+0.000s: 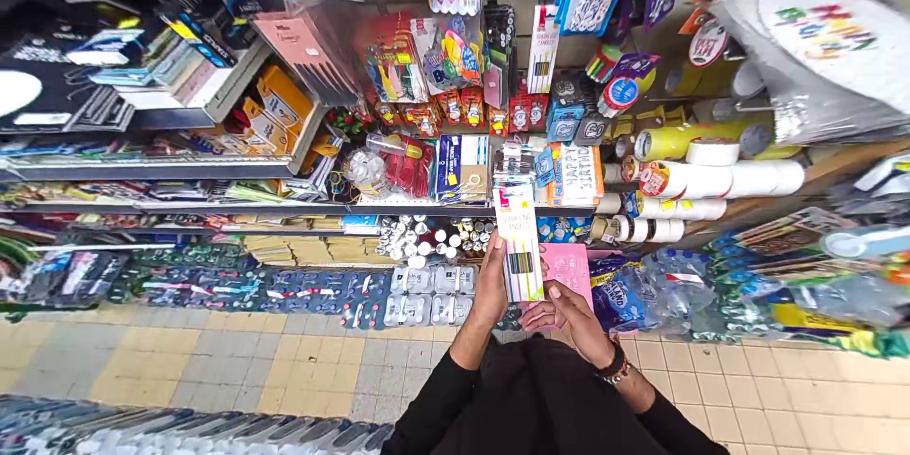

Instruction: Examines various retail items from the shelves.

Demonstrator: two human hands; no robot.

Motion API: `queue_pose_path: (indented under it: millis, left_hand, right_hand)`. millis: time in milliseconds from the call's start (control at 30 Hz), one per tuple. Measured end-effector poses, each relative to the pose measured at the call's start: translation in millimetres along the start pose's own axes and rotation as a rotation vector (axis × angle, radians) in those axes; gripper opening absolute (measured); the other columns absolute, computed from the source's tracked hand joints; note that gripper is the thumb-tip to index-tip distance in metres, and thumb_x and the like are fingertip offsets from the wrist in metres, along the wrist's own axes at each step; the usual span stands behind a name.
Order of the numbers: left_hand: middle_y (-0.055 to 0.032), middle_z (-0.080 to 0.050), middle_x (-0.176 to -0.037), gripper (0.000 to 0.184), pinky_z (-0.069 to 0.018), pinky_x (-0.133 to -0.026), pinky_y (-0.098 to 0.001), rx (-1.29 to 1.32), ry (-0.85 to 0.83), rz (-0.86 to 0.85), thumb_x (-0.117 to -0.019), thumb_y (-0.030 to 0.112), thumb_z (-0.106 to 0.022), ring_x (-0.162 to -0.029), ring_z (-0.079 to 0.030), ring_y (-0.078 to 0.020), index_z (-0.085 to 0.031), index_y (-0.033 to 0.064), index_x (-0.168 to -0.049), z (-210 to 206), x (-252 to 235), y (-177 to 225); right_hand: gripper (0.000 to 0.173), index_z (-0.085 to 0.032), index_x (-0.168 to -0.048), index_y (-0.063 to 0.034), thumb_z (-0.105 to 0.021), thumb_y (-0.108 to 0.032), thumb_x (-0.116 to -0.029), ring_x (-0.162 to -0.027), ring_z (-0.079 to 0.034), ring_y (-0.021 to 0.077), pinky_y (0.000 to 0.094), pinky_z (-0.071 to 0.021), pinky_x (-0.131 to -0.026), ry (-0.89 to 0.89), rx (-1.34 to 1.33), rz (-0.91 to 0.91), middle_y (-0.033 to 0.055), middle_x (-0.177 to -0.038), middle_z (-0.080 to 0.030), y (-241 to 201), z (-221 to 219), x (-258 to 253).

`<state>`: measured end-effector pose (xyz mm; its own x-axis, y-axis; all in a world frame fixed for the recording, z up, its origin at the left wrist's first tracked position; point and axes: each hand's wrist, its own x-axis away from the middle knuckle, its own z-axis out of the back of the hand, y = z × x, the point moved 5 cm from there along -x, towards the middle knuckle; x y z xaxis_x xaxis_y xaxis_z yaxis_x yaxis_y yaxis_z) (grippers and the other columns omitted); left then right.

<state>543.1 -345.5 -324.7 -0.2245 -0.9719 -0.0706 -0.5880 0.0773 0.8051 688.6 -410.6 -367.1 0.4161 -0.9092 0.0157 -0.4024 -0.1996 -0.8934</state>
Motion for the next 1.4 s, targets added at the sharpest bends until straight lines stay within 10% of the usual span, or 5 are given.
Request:
queue_pose_path:
  millis: [500, 1400]
  left_hand:
    - [-0.0273, -0.064, -0.121, 0.062, -0.0573, -0.095, -0.049, 0.108, -0.047, 0.034, -0.111, 0.046, -0.021, -0.103, -0.069, -0.0349, -0.036, -0.0037, -0.145, 11, 14, -11]
    - [-0.0293, -0.063, -0.122, 0.064, -0.0571, -0.095, -0.0494, 0.085, -0.07, 0.086, -0.1115, 0.043, -0.016, -0.104, -0.069, -0.0356, -0.038, -0.0071, -0.143, 12, 15, -16]
  right_hand:
    - [0.03, -0.054, -0.13, 0.0059, -0.045, -0.014, -0.1094, -0.091, -0.074, 0.0378, 0.0515, -0.0646, -0.08, 0.068, -0.005, 0.073, 0.0256, -0.111, -0.069, -1, -10, 4]
    - [0.03, -0.055, -0.129, 0.0079, -0.045, -0.012, -0.109, -0.089, -0.075, 0.0359, 0.0493, -0.0651, -0.079, 0.13, 0.075, 0.097, 0.0246, -0.109, -0.07, 2, -8, 11]
